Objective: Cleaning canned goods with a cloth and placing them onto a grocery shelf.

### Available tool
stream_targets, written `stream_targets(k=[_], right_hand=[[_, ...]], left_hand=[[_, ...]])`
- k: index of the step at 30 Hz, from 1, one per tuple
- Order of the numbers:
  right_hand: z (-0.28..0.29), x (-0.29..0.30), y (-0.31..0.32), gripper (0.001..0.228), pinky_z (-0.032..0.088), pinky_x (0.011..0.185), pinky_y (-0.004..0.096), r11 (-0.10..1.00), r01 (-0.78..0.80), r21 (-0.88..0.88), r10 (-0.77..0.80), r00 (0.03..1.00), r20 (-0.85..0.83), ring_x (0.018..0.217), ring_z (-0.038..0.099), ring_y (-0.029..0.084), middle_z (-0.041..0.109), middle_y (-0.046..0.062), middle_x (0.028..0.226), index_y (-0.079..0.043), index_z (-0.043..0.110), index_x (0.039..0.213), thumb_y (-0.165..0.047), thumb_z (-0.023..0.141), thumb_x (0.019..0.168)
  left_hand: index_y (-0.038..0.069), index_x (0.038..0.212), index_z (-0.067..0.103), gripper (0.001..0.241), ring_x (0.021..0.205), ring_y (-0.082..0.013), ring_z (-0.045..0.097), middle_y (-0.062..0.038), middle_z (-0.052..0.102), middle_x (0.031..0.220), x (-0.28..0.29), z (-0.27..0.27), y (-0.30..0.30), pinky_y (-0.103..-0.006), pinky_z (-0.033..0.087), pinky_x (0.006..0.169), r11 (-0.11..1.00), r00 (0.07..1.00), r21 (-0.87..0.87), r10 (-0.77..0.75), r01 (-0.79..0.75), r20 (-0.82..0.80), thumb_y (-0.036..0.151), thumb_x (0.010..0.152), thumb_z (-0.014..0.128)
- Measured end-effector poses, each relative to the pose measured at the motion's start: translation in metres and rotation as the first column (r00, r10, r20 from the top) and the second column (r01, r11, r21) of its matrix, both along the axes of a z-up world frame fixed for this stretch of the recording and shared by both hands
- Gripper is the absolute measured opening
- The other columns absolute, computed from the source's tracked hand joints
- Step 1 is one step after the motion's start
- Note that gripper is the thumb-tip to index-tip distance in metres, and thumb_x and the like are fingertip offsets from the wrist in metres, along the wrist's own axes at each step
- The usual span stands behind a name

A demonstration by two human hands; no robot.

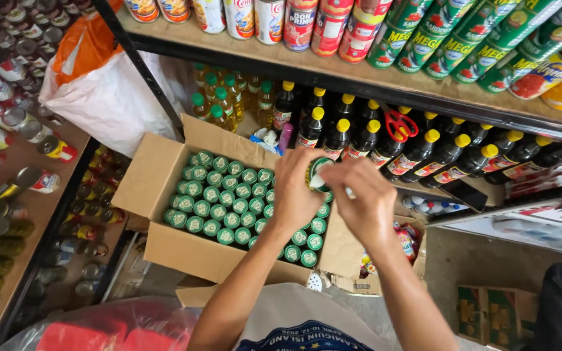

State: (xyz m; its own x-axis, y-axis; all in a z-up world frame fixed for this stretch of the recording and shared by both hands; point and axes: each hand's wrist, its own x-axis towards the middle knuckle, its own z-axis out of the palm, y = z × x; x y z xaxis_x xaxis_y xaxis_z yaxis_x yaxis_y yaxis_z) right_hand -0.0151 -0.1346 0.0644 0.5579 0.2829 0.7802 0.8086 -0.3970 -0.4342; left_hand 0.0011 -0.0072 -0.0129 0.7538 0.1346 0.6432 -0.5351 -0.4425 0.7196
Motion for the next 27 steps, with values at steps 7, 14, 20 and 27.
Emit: stream_targets(k=[7, 14, 20, 27], right_hand=[[-0.011, 0.014, -0.016, 0.024, 0.058, 0.073, 0.046, 0.996, -0.008, -0.085, 0.009, 1.000, 0.001, 0.080, 0.071, 0.037, 0.075, 0.013, 0.085, -0.003, 0.076, 0.086, 0.019, 0.071, 0.078], [-0.007, -0.001, -0.004, 0.024, 0.059, 0.077, 0.041, 0.995, -0.102, 0.018, 0.102, 0.995, -0.021, 0.081, 0.072, 0.030, 0.076, 0.007, 0.089, -0.008, 0.079, 0.087, 0.015, 0.073, 0.083], [-0.013, 0.020, -0.016, 0.023, 0.058, 0.074, 0.045, 0.996, -0.078, -0.036, 0.079, 0.997, 0.008, 0.081, 0.070, 0.036, 0.074, 0.012, 0.087, -0.005, 0.077, 0.090, 0.016, 0.069, 0.085], [-0.026, 0.017, -0.021, 0.021, 0.058, 0.073, 0.048, 0.991, -0.134, -0.026, 0.133, 0.991, -0.032, 0.080, 0.071, 0.036, 0.074, 0.012, 0.086, -0.005, 0.078, 0.087, 0.013, 0.069, 0.084]], left_hand=[[0.015, 0.106, 0.067, 0.059, 0.095, -0.0287, 0.060, -0.004, 0.066, 0.098, 0.003, 0.002, 0.002, -0.0475, 0.045, 0.086, 1.000, 1.000, 0.002, -0.001, 0.001, 0.011, -0.009, 0.056, 0.085], [0.015, 0.105, 0.067, 0.059, 0.094, -0.0300, 0.060, -0.004, 0.065, 0.097, 0.007, -0.003, 0.003, -0.0465, 0.046, 0.085, 1.000, 0.999, -0.006, -0.017, 0.017, 0.036, -0.013, 0.056, 0.083], [0.017, 0.106, 0.067, 0.063, 0.092, -0.0275, 0.061, -0.002, 0.065, 0.096, 0.009, -0.013, -0.008, -0.0448, 0.046, 0.086, 0.999, 1.000, 0.033, -0.003, 0.002, 0.029, -0.010, 0.051, 0.083], [0.012, 0.105, 0.068, 0.054, 0.093, -0.0281, 0.058, -0.006, 0.065, 0.095, 0.007, 0.014, 0.006, -0.0477, 0.044, 0.089, 0.999, 1.000, 0.040, -0.017, 0.016, 0.020, -0.012, 0.060, 0.081]])
